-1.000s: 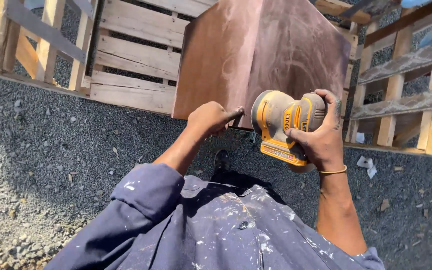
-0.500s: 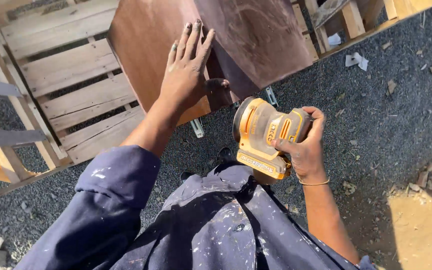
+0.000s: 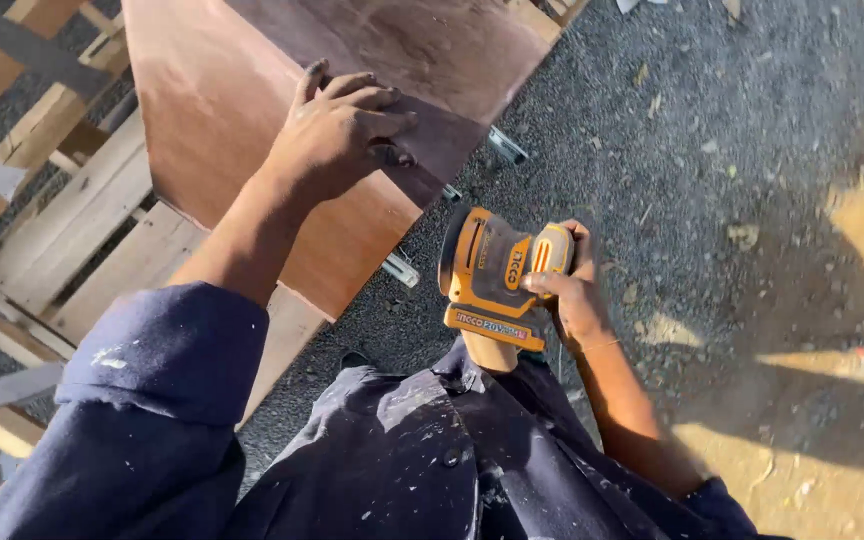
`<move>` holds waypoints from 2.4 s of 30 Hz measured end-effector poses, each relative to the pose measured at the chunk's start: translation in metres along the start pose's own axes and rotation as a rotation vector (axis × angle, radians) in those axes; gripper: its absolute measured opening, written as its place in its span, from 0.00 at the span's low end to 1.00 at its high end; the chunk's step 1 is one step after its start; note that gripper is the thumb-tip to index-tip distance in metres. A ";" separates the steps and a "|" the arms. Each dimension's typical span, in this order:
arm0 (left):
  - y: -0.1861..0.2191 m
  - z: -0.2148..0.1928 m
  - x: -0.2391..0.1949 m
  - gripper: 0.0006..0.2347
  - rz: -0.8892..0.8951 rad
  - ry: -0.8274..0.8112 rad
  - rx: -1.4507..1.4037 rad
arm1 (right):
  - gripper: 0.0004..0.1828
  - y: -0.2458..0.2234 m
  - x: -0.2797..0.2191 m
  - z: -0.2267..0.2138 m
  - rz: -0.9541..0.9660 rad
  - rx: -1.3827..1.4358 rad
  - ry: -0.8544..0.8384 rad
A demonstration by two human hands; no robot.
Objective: The person uses a yellow and black electric sander to smooth the surface of a rectangular wooden board resting on a wooden pallet. The person moves the sander across the board's surface and edges, then flips the board over to sand the other side.
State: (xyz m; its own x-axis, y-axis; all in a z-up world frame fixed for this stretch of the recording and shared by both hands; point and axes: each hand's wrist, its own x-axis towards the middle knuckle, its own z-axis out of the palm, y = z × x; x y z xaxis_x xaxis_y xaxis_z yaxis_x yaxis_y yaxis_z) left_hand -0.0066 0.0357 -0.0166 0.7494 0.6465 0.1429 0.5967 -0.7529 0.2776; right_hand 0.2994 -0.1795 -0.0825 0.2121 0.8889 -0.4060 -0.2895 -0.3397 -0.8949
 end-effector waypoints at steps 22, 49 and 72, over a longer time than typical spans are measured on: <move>-0.021 -0.009 0.026 0.19 0.079 -0.278 -0.042 | 0.36 0.025 -0.039 0.105 -0.113 0.689 0.131; -0.005 -0.017 0.032 0.25 0.083 -0.280 -0.012 | 0.35 0.041 -0.030 0.097 -0.219 0.580 0.076; -0.004 -0.018 0.054 0.25 0.064 -0.300 0.015 | 0.34 0.057 -0.013 0.088 -0.135 0.608 0.098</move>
State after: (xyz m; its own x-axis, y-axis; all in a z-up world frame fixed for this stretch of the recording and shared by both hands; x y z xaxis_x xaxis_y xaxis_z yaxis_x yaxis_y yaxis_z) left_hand 0.0258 0.0756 0.0073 0.8354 0.5345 -0.1278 0.5482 -0.7939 0.2631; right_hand 0.1977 -0.1835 -0.1123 0.3601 0.8694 -0.3382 -0.7270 0.0343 -0.6858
